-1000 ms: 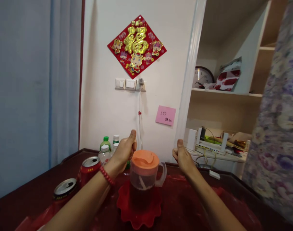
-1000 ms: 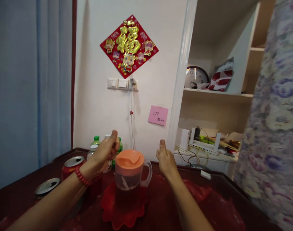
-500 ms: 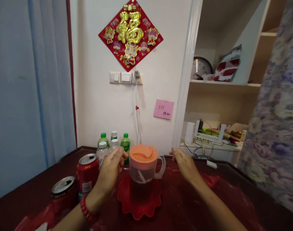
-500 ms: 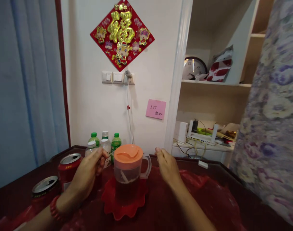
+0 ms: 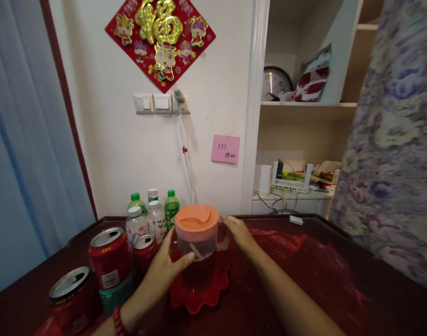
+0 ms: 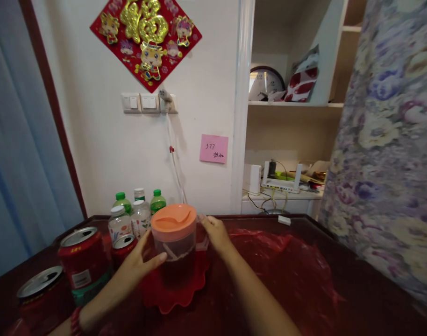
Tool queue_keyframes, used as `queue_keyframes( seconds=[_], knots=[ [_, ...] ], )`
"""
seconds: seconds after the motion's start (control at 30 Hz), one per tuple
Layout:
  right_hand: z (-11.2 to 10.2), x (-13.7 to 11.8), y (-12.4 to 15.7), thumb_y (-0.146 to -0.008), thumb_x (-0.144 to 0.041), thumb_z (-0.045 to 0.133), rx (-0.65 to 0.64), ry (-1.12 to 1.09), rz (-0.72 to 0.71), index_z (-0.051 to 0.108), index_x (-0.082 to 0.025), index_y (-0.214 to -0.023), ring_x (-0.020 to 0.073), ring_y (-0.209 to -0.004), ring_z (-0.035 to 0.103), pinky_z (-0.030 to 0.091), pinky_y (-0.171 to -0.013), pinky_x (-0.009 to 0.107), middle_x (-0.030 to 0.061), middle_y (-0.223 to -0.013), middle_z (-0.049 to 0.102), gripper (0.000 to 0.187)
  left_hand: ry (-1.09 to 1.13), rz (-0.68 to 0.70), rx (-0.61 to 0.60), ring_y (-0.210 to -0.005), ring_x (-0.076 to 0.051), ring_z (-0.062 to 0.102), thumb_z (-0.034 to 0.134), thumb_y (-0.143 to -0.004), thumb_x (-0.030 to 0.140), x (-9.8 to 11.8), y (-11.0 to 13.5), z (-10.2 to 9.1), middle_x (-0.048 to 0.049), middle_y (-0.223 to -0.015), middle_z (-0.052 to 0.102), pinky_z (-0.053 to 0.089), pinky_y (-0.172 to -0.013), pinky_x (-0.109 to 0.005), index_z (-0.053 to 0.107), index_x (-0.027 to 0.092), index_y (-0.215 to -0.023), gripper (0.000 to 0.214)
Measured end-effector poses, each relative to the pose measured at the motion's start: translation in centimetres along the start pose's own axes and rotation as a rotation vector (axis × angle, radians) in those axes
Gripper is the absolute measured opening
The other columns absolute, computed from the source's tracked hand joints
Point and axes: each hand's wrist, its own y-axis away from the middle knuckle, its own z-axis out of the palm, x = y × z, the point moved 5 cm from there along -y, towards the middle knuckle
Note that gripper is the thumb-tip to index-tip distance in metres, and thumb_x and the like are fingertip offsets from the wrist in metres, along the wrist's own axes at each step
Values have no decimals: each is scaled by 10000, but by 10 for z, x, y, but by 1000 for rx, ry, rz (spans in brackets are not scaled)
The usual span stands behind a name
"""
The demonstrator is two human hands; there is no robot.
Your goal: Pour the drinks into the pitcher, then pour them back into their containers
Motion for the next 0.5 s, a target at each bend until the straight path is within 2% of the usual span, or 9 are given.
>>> queue_keyframes(
  seconds=[0.1,0.2,0.27,0.37,0.5],
  knots=[
    [11,10,-1,-1018,-528,554,12,-102,-7,599,-148,-834,121,-572,547,493,-576,259,-28,-704,556,424,13,113,-112,-1424,-343,409,802,-760,421,11,-8,11,-180,-1564,396,394,-1157,-459,296,191,-1521,943],
    [16,10,0,-1002,-530,579,79,-168,-44,558,-160,-774,101,-511,479,431,-515,226,-53,-643,494,435,12,125,-116,-1390,-351,455,818,-747,397,14,-11,12,-185,-1527,451,400,-1150,-487,345,181,-1503,918],
    [16,2,-1,-937,-598,635,123,-195,-76,534,-170,-718,100,-494,440,382,-493,222,-63,-601,462,491,7,135,-105,-1374,-365,472,832,-726,387,19,-13,10,-196,-1501,481,409,-1135,-525,370,162,-1487,918],
    [13,-25,-5,-780,-738,708,172,-233,-129,488,-194,-642,107,-493,390,326,-479,235,-68,-546,417,604,-17,161,-101,-1361,-374,486,807,-750,356,43,-12,10,-197,-1468,519,434,-1103,-567,372,166,-1487,877],
    [-2,-79,-2,-719,-750,754,215,-275,-204,462,-207,-628,106,-491,359,323,-481,238,-75,-530,376,622,-74,218,-109,-1394,-365,447,777,-777,331,97,-10,21,-175,-1448,547,449,-1090,-562,398,191,-1486,816]
  ],
)
